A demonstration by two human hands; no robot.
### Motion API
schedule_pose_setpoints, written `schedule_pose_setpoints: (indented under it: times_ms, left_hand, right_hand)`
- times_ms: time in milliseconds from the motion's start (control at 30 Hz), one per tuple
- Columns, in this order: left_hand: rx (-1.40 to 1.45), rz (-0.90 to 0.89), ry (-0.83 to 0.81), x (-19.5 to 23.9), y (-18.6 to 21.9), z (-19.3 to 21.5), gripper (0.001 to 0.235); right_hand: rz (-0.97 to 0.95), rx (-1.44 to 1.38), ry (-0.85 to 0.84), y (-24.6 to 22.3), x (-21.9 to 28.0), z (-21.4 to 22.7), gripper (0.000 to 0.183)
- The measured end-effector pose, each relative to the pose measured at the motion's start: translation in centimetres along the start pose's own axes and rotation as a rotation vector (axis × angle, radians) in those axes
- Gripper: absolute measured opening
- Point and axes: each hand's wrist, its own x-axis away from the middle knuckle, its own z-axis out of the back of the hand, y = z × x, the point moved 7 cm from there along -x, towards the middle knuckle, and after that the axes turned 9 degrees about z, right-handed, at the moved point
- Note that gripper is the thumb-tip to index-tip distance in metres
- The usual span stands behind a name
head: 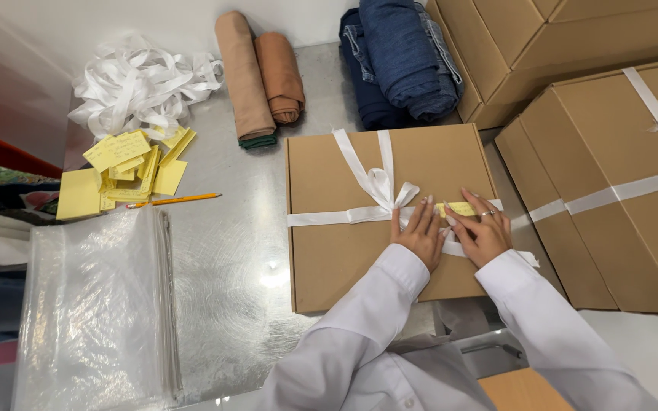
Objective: The person ties a white ribbon on a cardboard box and places it on a stack. They then open a clear plastic bag, place a folded brown garment inside, seal the bag, and put it into an open cardboard box.
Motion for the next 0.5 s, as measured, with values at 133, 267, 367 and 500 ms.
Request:
schedule_pose_setpoints:
  times_ms: [133, 267, 367, 500]
  left_hand:
    - [-0.014, -0.007, 0.018, 0.2, 0.1, -0.2, 0.041]
    - [-0.153, -0.122, -0.019, 0.1, 1.6, -0.4, 0.045]
    - [-0.251, -0.185, -0.104, 0.3, 2.0, -1.0, 0.053]
    - [-0.142, -0.145, -0.078, 0.2, 1.6, 0.4, 0.059]
  right_hand:
    - [0.041, 0.084, 0.066, -0.1, 0.2, -0.3, 0.026]
    - [0.054, 0.111, 0.106, -0.2, 0.2, -0.3, 0.026]
    - [0.086, 0.126, 0.150, -0.5, 0.3, -0.1, 0.029]
    - [0.077, 0.220, 0.195, -1.5, 0.7, 0.8, 0.022]
